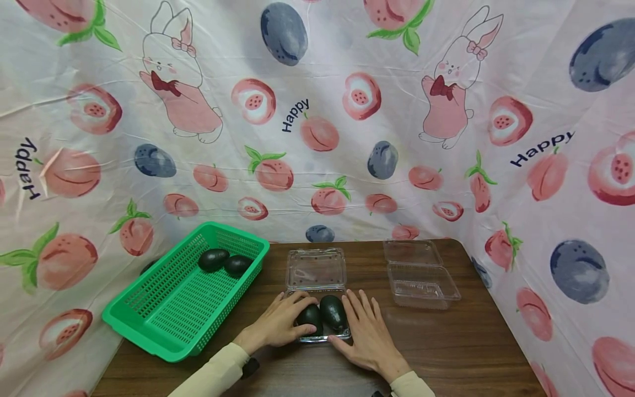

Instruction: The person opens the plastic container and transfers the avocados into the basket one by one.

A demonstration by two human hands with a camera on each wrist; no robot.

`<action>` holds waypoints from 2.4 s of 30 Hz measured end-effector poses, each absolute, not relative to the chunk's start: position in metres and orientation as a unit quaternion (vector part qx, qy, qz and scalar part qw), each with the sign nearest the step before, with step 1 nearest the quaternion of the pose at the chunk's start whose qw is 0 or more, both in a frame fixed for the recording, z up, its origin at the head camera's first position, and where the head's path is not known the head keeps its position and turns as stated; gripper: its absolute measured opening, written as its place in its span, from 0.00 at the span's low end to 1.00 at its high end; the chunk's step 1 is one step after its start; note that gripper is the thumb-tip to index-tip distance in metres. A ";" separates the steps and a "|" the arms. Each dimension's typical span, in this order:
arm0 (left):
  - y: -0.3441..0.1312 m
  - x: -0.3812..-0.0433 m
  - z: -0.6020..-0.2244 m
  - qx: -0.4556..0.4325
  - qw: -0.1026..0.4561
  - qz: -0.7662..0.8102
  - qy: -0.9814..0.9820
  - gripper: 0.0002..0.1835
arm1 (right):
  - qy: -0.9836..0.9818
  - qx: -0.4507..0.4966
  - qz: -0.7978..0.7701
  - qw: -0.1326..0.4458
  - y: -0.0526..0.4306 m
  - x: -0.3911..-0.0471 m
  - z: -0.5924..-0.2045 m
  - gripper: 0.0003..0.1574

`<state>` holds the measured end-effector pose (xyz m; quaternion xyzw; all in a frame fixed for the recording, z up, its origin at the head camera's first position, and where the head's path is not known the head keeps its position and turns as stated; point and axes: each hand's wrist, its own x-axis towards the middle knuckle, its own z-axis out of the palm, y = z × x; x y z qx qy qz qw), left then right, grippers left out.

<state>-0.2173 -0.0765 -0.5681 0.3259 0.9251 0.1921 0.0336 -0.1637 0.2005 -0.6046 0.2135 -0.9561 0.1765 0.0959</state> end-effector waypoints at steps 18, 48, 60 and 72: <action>-0.089 -0.218 -0.542 0.335 -0.029 0.242 0.910 0.32 | -0.957 0.212 0.177 0.092 0.200 -0.163 -0.605 0.62; -0.119 -0.225 -0.505 0.294 -0.048 0.326 0.897 0.29 | -0.955 0.214 0.174 0.112 0.200 -0.163 -0.606 0.62; -0.151 -0.228 -0.491 0.271 -0.073 0.306 0.910 0.30 | -0.955 0.212 0.174 0.115 0.199 -0.163 -0.606 0.62; -0.178 -0.228 -0.484 0.262 -0.081 0.310 0.910 0.31 | -0.956 0.212 0.167 0.115 0.198 -0.163 -0.608 0.62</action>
